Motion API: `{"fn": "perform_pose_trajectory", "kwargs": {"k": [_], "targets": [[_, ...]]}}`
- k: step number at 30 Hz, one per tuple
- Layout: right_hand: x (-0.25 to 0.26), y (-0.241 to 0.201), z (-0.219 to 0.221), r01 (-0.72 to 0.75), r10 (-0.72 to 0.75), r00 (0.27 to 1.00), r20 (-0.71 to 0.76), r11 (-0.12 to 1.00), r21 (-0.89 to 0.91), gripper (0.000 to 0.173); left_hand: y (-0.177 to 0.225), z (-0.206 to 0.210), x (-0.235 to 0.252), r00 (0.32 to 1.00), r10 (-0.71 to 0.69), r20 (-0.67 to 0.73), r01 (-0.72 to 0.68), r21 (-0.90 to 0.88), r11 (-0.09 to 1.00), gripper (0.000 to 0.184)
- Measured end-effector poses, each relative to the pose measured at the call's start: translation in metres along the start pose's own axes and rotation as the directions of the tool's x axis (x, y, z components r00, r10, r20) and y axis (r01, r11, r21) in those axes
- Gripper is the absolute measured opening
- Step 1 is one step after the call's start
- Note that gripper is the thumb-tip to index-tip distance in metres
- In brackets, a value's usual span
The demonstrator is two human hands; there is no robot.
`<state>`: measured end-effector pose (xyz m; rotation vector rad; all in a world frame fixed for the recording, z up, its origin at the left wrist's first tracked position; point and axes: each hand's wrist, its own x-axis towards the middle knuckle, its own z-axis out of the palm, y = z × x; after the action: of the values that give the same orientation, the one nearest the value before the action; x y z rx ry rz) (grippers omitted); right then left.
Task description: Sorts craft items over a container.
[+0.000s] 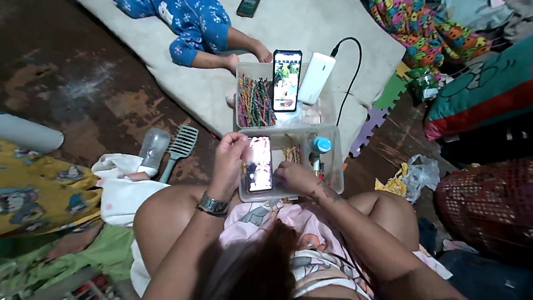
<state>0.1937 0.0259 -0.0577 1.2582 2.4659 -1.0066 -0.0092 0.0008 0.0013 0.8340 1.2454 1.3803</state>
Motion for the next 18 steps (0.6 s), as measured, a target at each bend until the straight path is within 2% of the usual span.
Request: {"fn": "perform_pose_trajectory", "kwargs": {"k": [2,4,7,9,11,14,16,17,18], "targets": [[0.008,0.003,0.004,-0.013,0.025,0.994,0.102,0.993,-0.119,0.029,0.002,-0.002,0.001,1.000,0.016,-0.011,-0.016,0.005,1.000,0.009],[0.006,-0.001,0.002,-0.115,0.149,0.978,0.149,0.970,-0.216,0.031,0.005,-0.006,0.002,0.999,0.030,-0.040,-0.029,0.023,0.999,0.008],[-0.002,-0.009,-0.009,-0.244,0.299,0.944,0.138,0.916,-0.318,0.028,0.009,-0.012,0.004,0.997,0.035,-0.074,-0.032,0.040,0.999,0.006],[-0.001,-0.007,-0.007,-0.250,0.302,0.947,0.111,0.908,-0.336,0.026,0.010,-0.014,0.005,0.996,0.042,-0.079,-0.039,0.034,0.999,0.006],[0.000,-0.002,-0.007,-0.206,0.236,0.969,0.076,0.936,-0.285,0.027,0.010,-0.013,0.005,0.996,0.049,-0.080,-0.044,0.059,0.997,0.007],[-0.016,-0.010,-0.023,-0.100,0.100,0.995,-0.006,0.989,-0.105,0.033,0.008,-0.014,0.005,0.996,0.078,-0.051,-0.067,0.188,0.980,0.009],[-0.055,-0.034,-0.043,0.147,-0.141,0.982,-0.123,0.988,0.040,0.034,0.007,-0.014,0.006,0.995,0.100,-0.018,-0.090,0.289,0.953,0.014],[-0.080,-0.049,-0.051,0.348,-0.324,0.923,-0.207,0.933,0.089,0.032,0.006,-0.014,0.007,0.994,0.105,-0.009,-0.097,0.328,0.940,0.016],[-0.107,-0.065,-0.060,0.543,-0.497,0.824,-0.272,0.829,0.133,0.028,0.004,-0.013,0.007,0.994,0.109,-0.002,-0.101,0.362,0.927,0.018]]}}
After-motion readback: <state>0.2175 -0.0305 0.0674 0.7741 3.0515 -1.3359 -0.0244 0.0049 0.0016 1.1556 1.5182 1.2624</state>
